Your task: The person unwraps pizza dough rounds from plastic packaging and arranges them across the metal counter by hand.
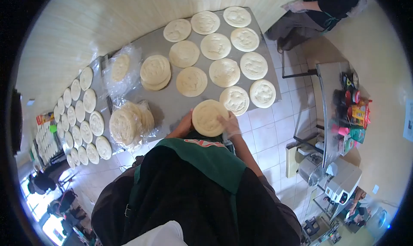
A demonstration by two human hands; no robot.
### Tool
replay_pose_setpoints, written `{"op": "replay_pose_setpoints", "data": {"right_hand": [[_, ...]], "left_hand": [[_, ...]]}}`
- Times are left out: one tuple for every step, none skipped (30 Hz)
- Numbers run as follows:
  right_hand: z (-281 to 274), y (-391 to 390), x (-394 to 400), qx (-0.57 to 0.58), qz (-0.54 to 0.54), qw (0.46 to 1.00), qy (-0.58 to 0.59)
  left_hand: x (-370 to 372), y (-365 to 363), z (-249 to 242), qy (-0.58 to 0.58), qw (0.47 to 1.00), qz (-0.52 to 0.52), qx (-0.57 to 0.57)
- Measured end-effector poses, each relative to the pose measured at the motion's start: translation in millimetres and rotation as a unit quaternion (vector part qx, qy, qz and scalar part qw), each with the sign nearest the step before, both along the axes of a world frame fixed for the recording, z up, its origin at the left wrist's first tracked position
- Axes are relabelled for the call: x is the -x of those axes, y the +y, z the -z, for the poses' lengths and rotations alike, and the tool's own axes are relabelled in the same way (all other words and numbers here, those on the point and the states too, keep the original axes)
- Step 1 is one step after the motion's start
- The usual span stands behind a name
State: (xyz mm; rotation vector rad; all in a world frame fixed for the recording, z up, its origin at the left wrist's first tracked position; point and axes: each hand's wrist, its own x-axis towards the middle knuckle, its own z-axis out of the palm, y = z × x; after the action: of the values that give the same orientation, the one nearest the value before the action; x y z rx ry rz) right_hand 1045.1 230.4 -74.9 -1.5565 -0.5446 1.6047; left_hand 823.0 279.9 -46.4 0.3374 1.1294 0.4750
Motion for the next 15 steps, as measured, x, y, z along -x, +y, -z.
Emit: {"op": "replay_pose_setpoints", "data": {"right_hand": [[9.5, 9.3, 9.7, 0.018, -0.069, 0.991, -0.114], [17.8, 16.7, 19.3, -0.035, -0.090, 0.965, -0.243], [31.1, 21.6, 28.2, -0.089, -0.107, 0.921, -0.365], [43.0, 26.3, 34.0, -0.145, -0.121, 0.857, -0.479], [52.2, 29.8, 34.9, -0.178, -0.070, 0.890, -0.414], [49.9, 34.6, 32.5, -0.153, -0.067, 0.920, -0.355], [38.7, 40.2, 28.8, -0.126, -0.065, 0.945, -0.294], [27.2, 47.9, 26.3, -0.098, -0.063, 0.966, -0.233], [-6.8, 57.9, 28.2, -0.083, -0.055, 0.969, -0.228], [-30.3, 72.5, 34.0, -0.052, -0.020, 0.981, -0.184], [-48.3, 91.4, 40.4, -0.022, 0.016, 0.990, -0.139], [-55.3, 110.7, 46.2, 0.009, 0.052, 0.994, -0.095], [-49.6, 132.2, 53.4, -0.024, 0.057, 0.996, -0.060], [-40.3, 159.8, 63.9, -0.057, 0.062, 0.996, -0.024], [-30.9, 191.1, 76.0, -0.090, 0.066, 0.994, 0.013]], "left_hand": [[3.6, 1.2, 0.2, 0.028, 0.999, -0.019, 0.022], [11.8, -1.7, 24.7, 0.060, 0.998, -0.031, -0.016], [23.9, -8.5, 71.9, 0.093, 0.993, -0.044, -0.053], [32.2, -11.2, 98.0, 0.126, 0.986, -0.056, -0.090], [35.4, -8.1, 92.4, 0.149, 0.977, -0.052, -0.142], [37.5, -6.5, 79.3, 0.173, 0.965, -0.046, -0.192], [39.9, -7.8, 75.2, 0.197, 0.950, -0.039, -0.239], [40.1, -8.2, 71.1, 0.310, 0.906, -0.029, -0.287], [39.9, -9.5, 71.7, 0.418, 0.847, -0.020, -0.328], [42.2, -7.5, 72.6, 0.521, 0.773, -0.009, -0.362], [48.1, 0.2, 72.1, 0.505, 0.791, -0.040, -0.344], [53.8, 9.9, 71.0, 0.487, 0.807, -0.070, -0.326], [58.9, 20.1, 67.7, 0.468, 0.823, -0.100, -0.307], [63.9, 31.7, 65.2, 0.489, 0.803, -0.120, -0.319], [69.5, 45.8, 59.4, 0.510, 0.781, -0.139, -0.331]]}}
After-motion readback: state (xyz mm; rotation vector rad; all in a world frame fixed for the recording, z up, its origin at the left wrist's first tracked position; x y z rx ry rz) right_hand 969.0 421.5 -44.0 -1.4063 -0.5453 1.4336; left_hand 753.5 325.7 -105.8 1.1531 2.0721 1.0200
